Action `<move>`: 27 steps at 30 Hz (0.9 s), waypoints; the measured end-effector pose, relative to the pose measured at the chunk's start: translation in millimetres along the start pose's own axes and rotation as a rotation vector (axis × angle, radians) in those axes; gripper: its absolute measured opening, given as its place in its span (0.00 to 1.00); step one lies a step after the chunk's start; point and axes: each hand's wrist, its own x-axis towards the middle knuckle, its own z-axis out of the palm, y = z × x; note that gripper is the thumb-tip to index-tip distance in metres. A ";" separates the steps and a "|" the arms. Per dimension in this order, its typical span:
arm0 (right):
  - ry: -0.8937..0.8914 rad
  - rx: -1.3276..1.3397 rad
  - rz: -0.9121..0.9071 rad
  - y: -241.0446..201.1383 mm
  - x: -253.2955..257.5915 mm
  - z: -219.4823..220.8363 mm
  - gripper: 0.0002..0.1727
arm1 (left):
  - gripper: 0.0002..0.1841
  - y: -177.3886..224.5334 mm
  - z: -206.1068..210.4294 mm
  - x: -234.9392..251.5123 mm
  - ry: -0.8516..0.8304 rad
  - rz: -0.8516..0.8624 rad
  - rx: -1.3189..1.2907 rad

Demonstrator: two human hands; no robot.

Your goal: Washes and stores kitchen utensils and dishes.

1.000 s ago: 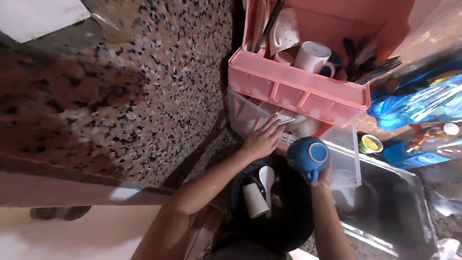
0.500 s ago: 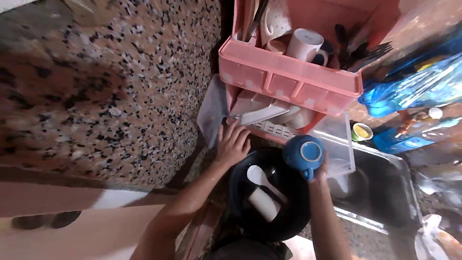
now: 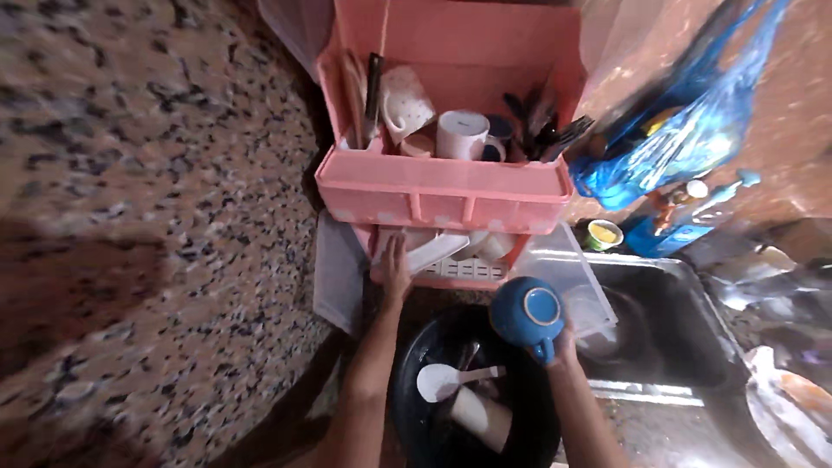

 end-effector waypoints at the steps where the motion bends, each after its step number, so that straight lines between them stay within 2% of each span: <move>1: 0.003 0.022 0.013 0.4 -0.5 -0.9 0.36 | 0.43 -3.5 -1.7 1.4 0.007 -0.015 -0.010; 6: 0.049 0.060 -0.010 1.7 0.0 3.7 0.35 | 0.30 -12.3 -3.9 17.3 0.005 -0.164 0.050; 10: 0.089 0.054 0.008 5.5 -1.5 4.1 0.34 | 0.37 -13.8 5.6 6.6 0.122 0.038 0.148; 11: 0.091 0.049 -0.002 6.1 -0.2 3.7 0.33 | 0.39 -5.0 7.5 5.7 0.129 0.042 0.178; 13: 0.087 0.060 -0.009 8.5 0.8 2.3 0.33 | 0.44 27.1 1.7 1.5 0.020 -0.021 0.146; 14: 0.083 0.068 -0.005 9.7 0.5 1.7 0.33 | 0.45 41.5 -0.4 -3.4 -0.001 0.011 0.105; 15: 0.078 0.075 -0.003 10.6 0.7 1.3 0.34 | 0.41 54.6 -1.2 -8.2 0.017 0.110 0.057; 17: 0.069 0.090 -0.001 10.8 1.1 0.8 0.35 | 0.23 75.1 -0.7 -7.0 0.028 0.451 -0.017; 19: 0.057 0.119 -0.011 11.2 1.2 0.5 0.34 | 0.12 92.9 5.8 10.6 -0.121 0.741 -0.046; 21: 0.057 0.145 -0.020 11.6 1.6 1.8 0.33 | 0.14 116.5 17.5 31.8 -0.323 0.909 0.039; 24: 0.095 0.164 -0.031 9.9 2.0 3.5 0.33 | 0.19 162.2 42.6 52.9 -0.600 0.852 0.242; 27: 0.134 0.186 -0.057 6.2 2.2 5.7 0.33 | 0.20 182.8 70.1 68.3 -0.865 0.601 0.144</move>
